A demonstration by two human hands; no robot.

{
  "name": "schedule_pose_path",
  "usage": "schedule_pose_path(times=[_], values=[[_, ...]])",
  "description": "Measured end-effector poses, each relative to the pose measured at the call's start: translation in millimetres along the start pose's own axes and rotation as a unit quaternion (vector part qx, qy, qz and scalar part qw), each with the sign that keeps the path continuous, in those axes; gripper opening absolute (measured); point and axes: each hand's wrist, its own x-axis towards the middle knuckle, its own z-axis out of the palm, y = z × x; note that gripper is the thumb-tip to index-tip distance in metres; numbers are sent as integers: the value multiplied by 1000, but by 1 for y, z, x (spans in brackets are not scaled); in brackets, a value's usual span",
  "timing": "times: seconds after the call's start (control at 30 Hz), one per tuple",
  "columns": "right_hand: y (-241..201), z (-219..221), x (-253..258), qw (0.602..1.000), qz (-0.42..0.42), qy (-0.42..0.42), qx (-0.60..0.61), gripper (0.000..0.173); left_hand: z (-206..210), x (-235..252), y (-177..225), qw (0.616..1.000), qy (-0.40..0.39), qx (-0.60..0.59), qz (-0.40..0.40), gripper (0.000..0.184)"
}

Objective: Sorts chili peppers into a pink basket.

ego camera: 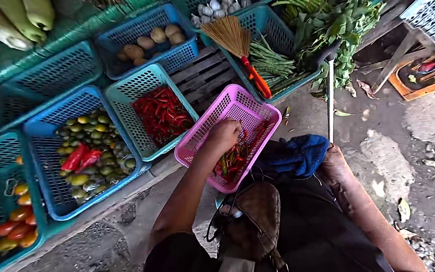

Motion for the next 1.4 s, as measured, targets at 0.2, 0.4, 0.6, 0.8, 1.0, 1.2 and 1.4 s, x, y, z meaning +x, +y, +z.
schedule_pose_path(times=[0.2, 0.4, 0.6, 0.8, 1.0, 1.2, 1.4], values=[[3, -2, -1, 1000, -13, -23, 8, 15, 35, 30, 0, 984, -68, 152, 63, 32], [6, -8, 2, 999, -16, -41, 22, 9, 31, 24, -6, 991, -4, 114, 69, 21], [11, -5, 7, 998, -10, -47, -32, 11, 18, 5, 31, 993, 28, -65, 94, 19], [21, 10, 6, 986, -46, -102, -125, 21, 37, -10, 75, 957, 36, -147, 248, 12], [17, 1, 4, 989, -67, -105, -82, 23, 25, -14, 69, 953, 67, -193, 225, 11], [15, -16, 3, 996, -47, -57, -43, 22, -28, -29, -10, 940, 282, -187, 39, 24], [3, 0, -3, 993, -13, -20, -117, 14, -46, -29, -42, 956, 283, -16, -80, 33]])
